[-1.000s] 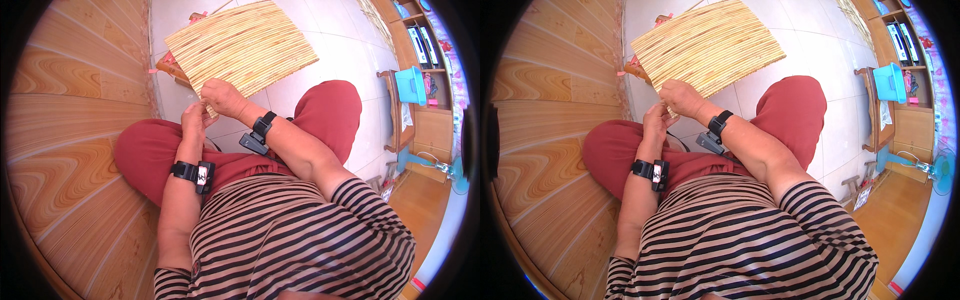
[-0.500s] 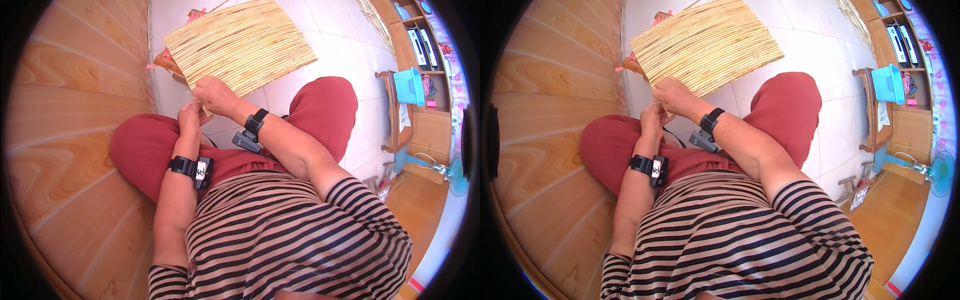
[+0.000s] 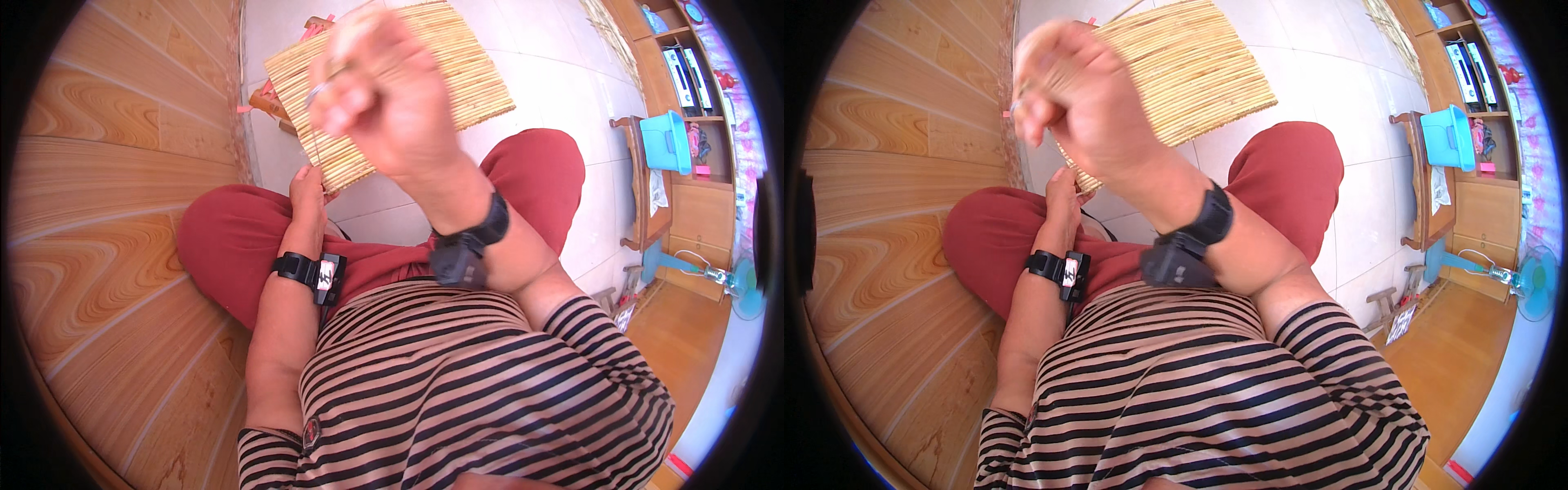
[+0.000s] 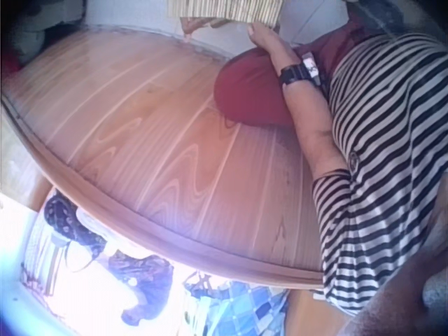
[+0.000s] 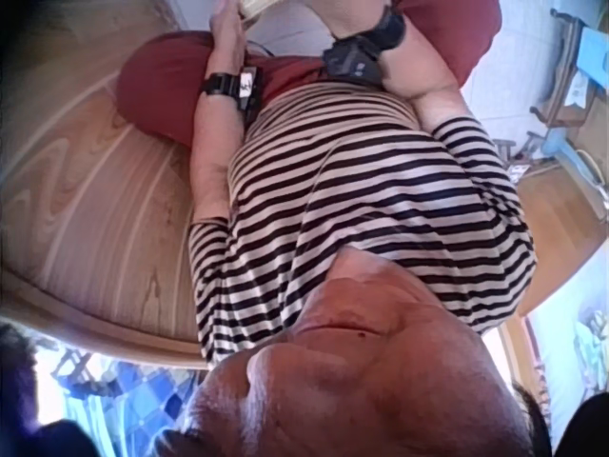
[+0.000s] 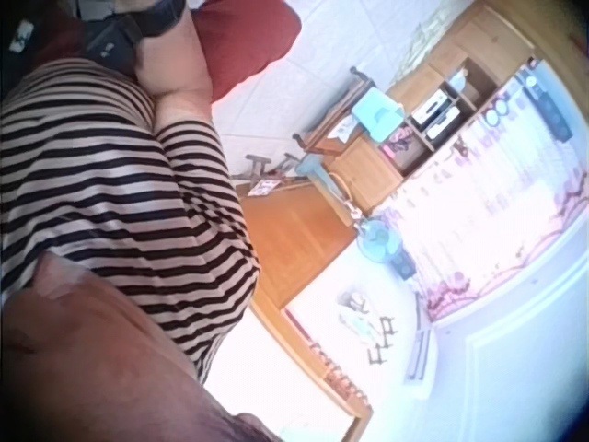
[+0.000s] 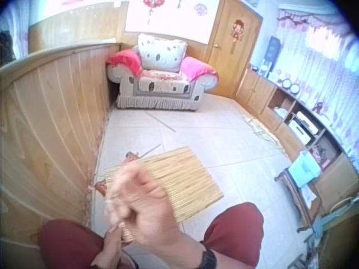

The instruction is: The person is sewing wooden sticks together using a needle and thread. They loop the thread around each stick one at a time to assemble a mat.

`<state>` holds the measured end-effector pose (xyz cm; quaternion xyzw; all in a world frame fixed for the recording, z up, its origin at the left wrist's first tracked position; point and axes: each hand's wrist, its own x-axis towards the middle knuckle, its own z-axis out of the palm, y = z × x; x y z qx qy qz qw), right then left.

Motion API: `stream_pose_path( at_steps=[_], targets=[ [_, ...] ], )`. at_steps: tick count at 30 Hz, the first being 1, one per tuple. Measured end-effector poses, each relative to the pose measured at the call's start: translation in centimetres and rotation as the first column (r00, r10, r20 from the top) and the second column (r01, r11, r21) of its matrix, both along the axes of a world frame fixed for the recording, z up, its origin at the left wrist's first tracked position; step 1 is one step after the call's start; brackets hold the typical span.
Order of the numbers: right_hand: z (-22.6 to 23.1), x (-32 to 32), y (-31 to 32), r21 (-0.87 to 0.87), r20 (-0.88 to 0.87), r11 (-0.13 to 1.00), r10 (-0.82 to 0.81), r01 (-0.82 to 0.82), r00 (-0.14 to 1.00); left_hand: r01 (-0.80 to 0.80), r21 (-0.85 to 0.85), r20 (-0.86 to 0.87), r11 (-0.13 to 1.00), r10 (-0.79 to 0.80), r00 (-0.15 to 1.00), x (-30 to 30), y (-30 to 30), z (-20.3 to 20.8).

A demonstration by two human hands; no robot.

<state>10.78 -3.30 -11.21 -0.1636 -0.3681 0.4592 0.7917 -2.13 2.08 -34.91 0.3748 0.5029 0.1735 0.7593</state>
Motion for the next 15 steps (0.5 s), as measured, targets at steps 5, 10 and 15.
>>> stream_pose_path(
  at_steps=[5, 10, 15],
  targets=[
    [2.8, 1.5, -1.5, 0.215, -0.281, 0.962, 0.224, -0.167, 0.933, -0.027, -0.044, -0.024, 0.999, 0.026, 0.999, 0.1, 0.0, -0.3],
    [4.4, -0.6, -2.7, 0.204, -0.333, 0.964, 0.233, -0.172, 0.914, 0.006, -0.066, 0.005, 0.998, -0.006, 1.0, -0.1, 0.2, -0.6],
    [2.5, 0.9, -2.3, 0.078, -0.337, 0.994, 0.096, -0.074, 0.937, -0.119, -0.033, 0.165, 0.992, 0.123, 0.979, 0.0, -0.5, -0.7]
  ],
)
